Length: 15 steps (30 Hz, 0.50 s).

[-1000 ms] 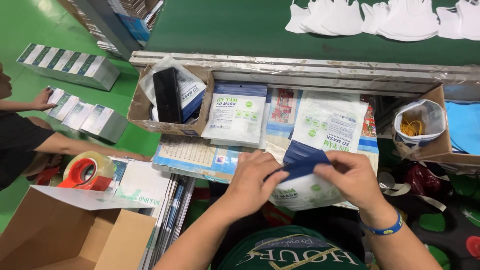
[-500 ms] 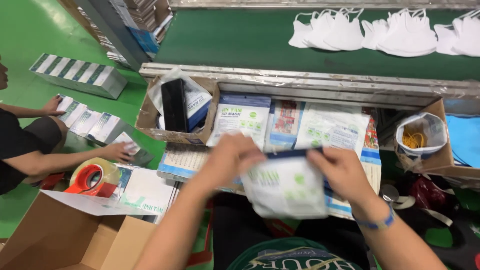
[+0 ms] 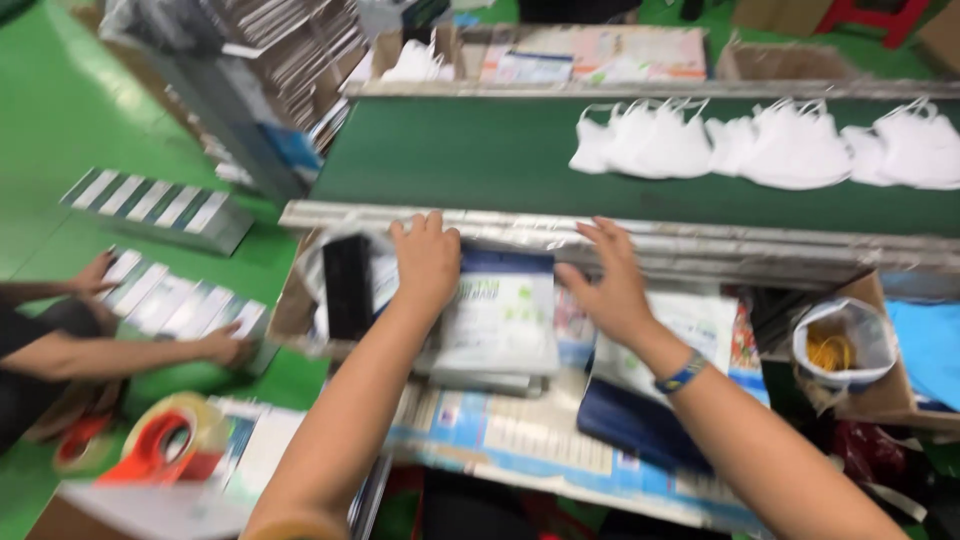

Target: Gathering stacks of individual medical masks, placing them inside printed plastic retail bags, and preparing boxes.

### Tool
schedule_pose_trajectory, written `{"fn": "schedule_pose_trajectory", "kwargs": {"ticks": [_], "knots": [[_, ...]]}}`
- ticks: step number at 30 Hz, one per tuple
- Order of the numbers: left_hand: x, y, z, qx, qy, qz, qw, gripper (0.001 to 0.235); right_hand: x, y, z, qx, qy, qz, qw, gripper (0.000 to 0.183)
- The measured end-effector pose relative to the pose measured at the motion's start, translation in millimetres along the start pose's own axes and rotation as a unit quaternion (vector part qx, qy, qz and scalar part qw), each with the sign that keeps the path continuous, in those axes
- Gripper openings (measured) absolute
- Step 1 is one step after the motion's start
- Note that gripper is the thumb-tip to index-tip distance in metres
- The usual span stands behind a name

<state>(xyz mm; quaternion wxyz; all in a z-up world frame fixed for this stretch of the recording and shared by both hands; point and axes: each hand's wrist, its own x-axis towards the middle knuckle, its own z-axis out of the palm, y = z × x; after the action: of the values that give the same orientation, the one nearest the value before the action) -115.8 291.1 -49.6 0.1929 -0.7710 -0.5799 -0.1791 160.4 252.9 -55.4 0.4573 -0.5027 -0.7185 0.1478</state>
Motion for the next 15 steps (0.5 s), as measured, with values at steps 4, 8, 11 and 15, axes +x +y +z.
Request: {"fn": "schedule_pose_trajectory", "kwargs": {"ticks": [4, 8, 11, 15], "knots": [[65, 44, -21, -0.141, -0.011, -0.033, 0.989, 0.024, 58, 76, -53, -0.106, 0.107, -0.019, 0.988, 0.052], [149, 82, 66, -0.203, -0.084, -0.030, 0.975, 0.045, 80, 169, -40, -0.177, 0.163, 0.040, 0.970, 0.055], [211, 115, 129, -0.194, -0.117, -0.061, 0.972, 0.065, 86, 177, -33, -0.265, 0.074, 0.058, 0.960, 0.068], [258, 178, 146, -0.322, -0.177, -0.155, 0.917, 0.079, 92, 138, -46, -0.263, -0.005, 0.121, 0.957, 0.063]]}}
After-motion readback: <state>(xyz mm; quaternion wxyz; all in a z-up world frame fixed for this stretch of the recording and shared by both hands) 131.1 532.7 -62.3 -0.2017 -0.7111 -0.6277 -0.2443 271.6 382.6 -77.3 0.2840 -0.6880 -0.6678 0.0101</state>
